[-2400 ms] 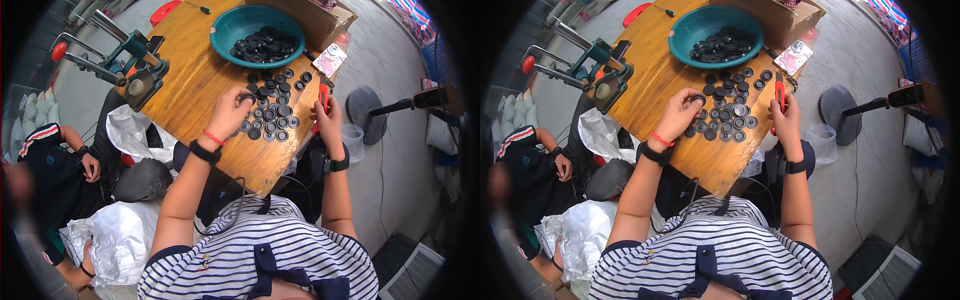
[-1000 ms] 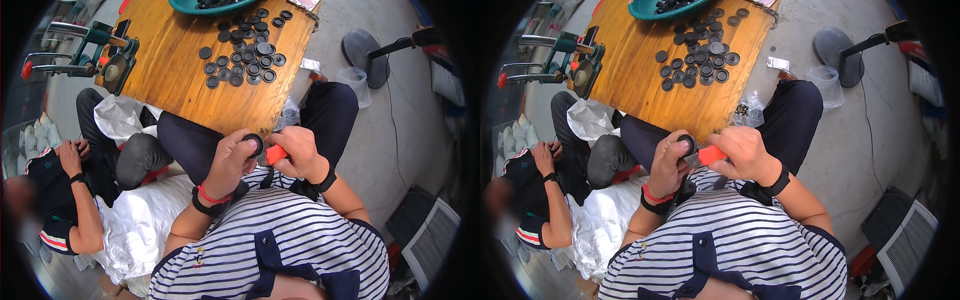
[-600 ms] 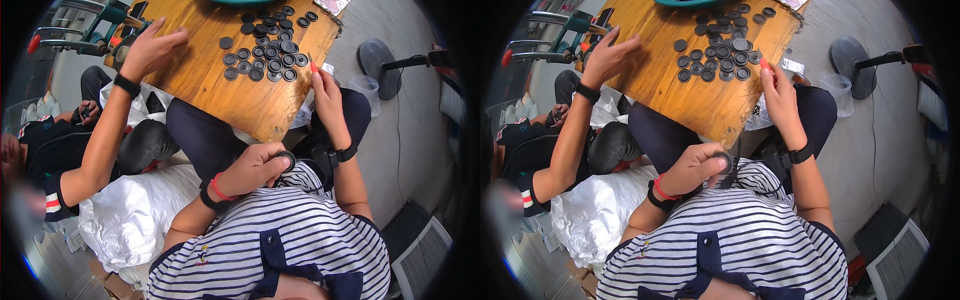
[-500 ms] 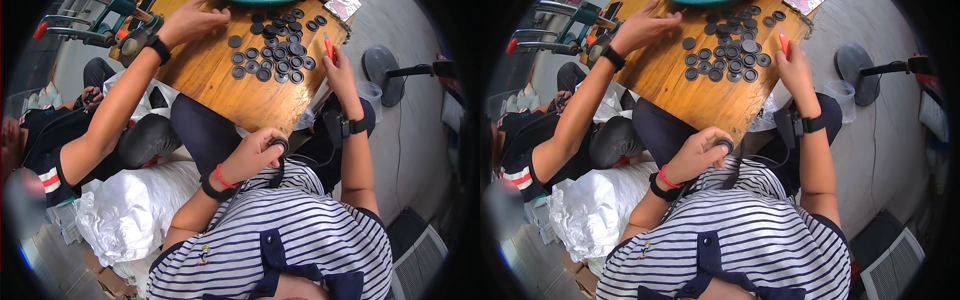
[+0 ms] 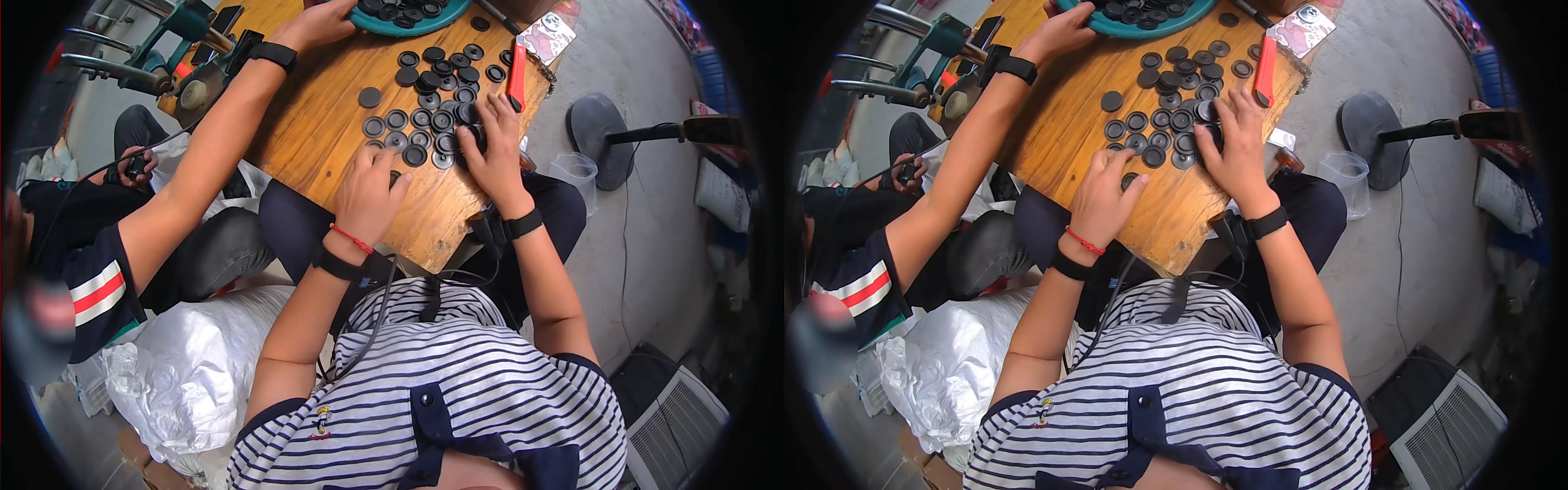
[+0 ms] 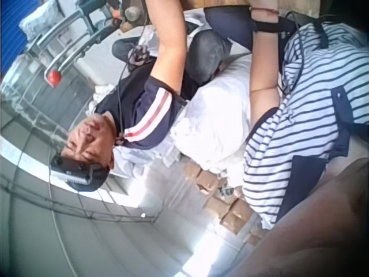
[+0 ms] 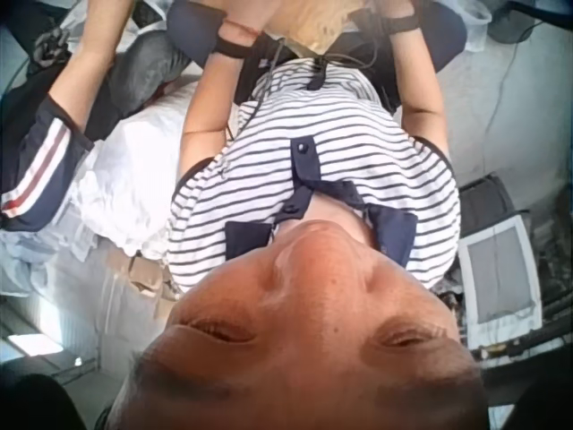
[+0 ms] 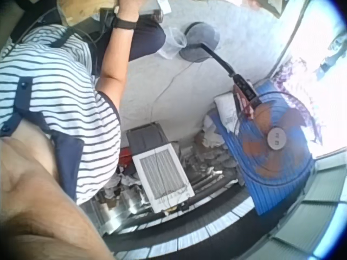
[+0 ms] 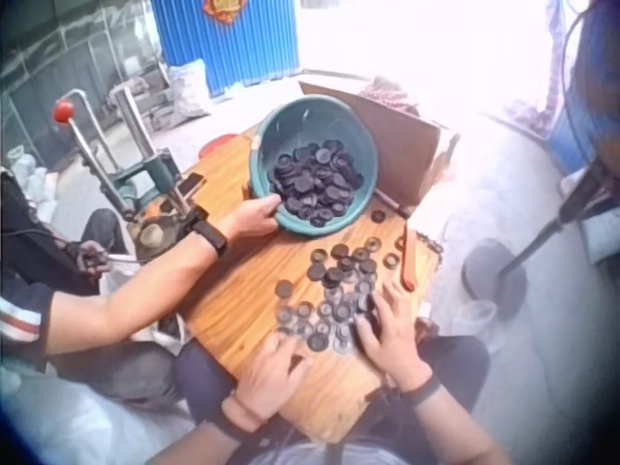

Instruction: Trimming plastic disks with a utility knife and assembling them with metal bearings and a hammer.

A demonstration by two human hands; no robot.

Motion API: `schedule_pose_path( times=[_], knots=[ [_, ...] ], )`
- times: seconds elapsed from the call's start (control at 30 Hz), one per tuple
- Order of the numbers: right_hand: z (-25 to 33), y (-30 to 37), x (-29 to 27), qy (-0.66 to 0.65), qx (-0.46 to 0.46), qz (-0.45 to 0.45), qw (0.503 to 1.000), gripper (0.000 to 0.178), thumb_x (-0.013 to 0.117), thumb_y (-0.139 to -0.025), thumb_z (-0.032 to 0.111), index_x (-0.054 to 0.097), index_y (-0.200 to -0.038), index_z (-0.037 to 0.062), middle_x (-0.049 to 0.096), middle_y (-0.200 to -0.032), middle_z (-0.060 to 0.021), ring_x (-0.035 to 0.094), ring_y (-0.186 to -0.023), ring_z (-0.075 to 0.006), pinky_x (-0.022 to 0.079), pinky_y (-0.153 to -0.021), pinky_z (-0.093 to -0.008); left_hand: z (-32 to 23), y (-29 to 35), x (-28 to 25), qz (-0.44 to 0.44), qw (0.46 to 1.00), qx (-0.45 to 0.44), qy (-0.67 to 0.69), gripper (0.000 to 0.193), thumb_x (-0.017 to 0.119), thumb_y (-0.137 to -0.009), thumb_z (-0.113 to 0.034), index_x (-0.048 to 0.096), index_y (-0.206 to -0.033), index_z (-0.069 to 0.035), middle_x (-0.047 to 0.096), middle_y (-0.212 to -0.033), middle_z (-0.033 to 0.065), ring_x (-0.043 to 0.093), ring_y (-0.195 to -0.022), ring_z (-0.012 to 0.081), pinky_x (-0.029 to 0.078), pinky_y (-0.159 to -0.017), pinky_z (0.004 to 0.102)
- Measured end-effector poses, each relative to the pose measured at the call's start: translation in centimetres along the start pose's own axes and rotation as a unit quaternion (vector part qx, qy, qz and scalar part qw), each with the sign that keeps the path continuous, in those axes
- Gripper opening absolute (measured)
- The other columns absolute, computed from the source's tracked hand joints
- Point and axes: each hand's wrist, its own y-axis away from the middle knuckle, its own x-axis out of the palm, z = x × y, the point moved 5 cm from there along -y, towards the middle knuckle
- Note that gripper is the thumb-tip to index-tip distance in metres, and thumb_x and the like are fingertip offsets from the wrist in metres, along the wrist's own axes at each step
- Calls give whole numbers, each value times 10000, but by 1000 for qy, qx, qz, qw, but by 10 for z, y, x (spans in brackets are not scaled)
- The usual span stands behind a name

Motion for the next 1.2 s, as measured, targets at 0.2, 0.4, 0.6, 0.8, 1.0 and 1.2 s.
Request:
schedule_pose_path(
  times=[0.2, 0.4, 0.6, 0.8, 1.0, 1.2],
  knots=[
    [46, 15, 14, -124, -21, 145, 981, 458, 667, -811, 134, 554, -1229, -15, 496, -1283, -220, 426, -1272, -407, 374, -1054, -445, -12, -14, 20, 18, 998, 53, -32, 325, 689, -828, -182, 643, -1113, -32, 573, -1113, 132, 571, -1019, 325, 477, -847, 391],
    [47, 26, 5, -122, 29, 99, 987, 391, 693, -782, 97, 572, -1137, -13, 498, -1265, -217, 434, -1259, -412, 376, -1047, -457, 4, 1, 10, 1, 993, 96, 71, 339, 686, -788, -40, 627, -1121, -13, 570, -1121, 149, 571, -1051, 326, 473, -882, 383],
    [45, 25, 12, -105, 22, 96, 990, 342, 708, -764, 82, 566, -1063, -1, 498, -1252, -219, 445, -1239, -413, 386, -1026, -457, 0, 5, 13, -11, 989, 80, 127, 341, 643, -805, -15, 605, -1143, -6, 553, -1179, 162, 553, -1101, 339, 456, -925, 387],
    [54, 10, 9, -129, 41, 53, 989, 332, 689, -769, 78, 608, -1082, 7, 534, -1195, -201, 473, -1202, -392, 382, -1023, -444, -12, 20, 24, -64, 991, 101, 55, 339, 614, -833, -61, 602, -1170, -28, 522, -1260, 157, 451, -1239, 347, 366, -1028, 440],
    [46, 4, 20, -87, 5, 80, 993, 338, 694, -761, 81, 625, -1087, 23, 605, -1053, -139, 529, -1088, -328, 418, -930, -428, -10, 21, 29, -50, 990, 128, 12, 341, 622, -849, -97, 595, -1180, -21, 518, -1275, 153, 449, -1249, 335, 357, -1042, 430],
    [31, -2, 17, -92, 11, 26, 995, 292, 663, -770, 39, 627, -1060, 25, 606, -1021, -148, 554, -997, -325, 434, -876, -417, -13, 17, 27, -83, 988, 121, 46, 333, 632, -845, -107, 601, -1164, -19, 542, -1236, 158, 474, -1212, 339, 380, -1020, 427]
  ],
)
